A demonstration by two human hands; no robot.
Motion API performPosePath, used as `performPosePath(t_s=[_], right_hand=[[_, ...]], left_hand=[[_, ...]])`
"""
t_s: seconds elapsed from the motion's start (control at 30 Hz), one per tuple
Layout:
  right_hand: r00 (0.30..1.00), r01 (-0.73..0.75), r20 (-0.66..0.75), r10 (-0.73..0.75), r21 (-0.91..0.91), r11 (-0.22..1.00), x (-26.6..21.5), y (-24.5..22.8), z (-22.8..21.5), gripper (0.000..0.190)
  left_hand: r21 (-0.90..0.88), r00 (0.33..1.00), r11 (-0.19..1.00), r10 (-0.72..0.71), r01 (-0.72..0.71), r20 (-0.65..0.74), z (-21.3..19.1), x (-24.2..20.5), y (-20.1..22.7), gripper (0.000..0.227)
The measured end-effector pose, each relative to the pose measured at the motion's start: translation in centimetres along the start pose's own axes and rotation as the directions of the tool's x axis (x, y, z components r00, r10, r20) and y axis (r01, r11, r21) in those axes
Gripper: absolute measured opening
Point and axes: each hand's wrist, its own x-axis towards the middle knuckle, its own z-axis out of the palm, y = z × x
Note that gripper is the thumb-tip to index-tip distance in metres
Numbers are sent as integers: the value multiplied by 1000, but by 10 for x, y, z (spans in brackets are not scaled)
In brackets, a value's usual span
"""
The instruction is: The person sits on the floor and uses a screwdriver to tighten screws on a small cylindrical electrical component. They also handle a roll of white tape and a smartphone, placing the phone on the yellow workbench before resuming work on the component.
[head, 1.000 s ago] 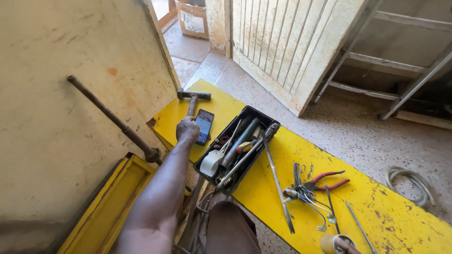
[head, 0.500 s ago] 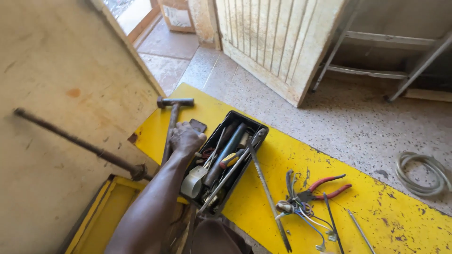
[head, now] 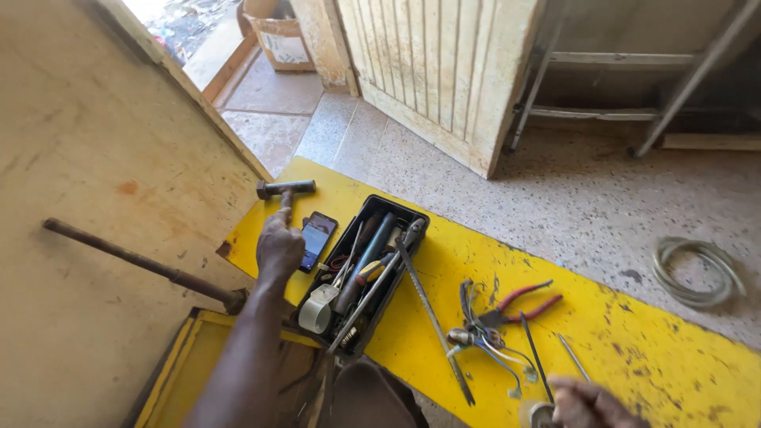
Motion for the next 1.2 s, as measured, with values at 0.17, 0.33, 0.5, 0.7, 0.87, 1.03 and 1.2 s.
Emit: performPosePath(t_s=[0.17, 0.33, 0.5, 0.7, 0.87, 1.03, 1.2], right_hand=[[772, -68, -553, -314, -562, 824, -18, -120, 144, 23], [836, -118, -461, -298, -681, 723, -49, -104, 118, 20], [836, -241, -443, -323, -826, 510, -67, -114, 106, 26], [941, -161, -271, -204, -886, 435, -69, -99, 99, 45], [990, -133, -140, 0, -944, 301, -60, -96, 104, 64], [986, -149, -164, -8, -912, 383, -65, -104, 92, 55], [956, -231, -277, -95, -912, 340, -69, -122, 82, 40]], left_hand=[[-384, 856, 822, 218, -419, -468, 58, -111, 30, 36], [-556, 945, 764, 259, -328, -201, 122, -277, 60, 26], [-543, 966, 810, 259, -220, -4, 205, -333, 58, 31], [-405, 853, 835, 480, -373, 204, 221, -354, 75, 69], [-388, 842, 830, 500, -400, 203, 216, -367, 85, 73], [-395, 818, 797, 551, -457, 165, 225, -359, 87, 69], [-421, 802, 763, 584, -490, 124, 233, -356, 86, 64]])
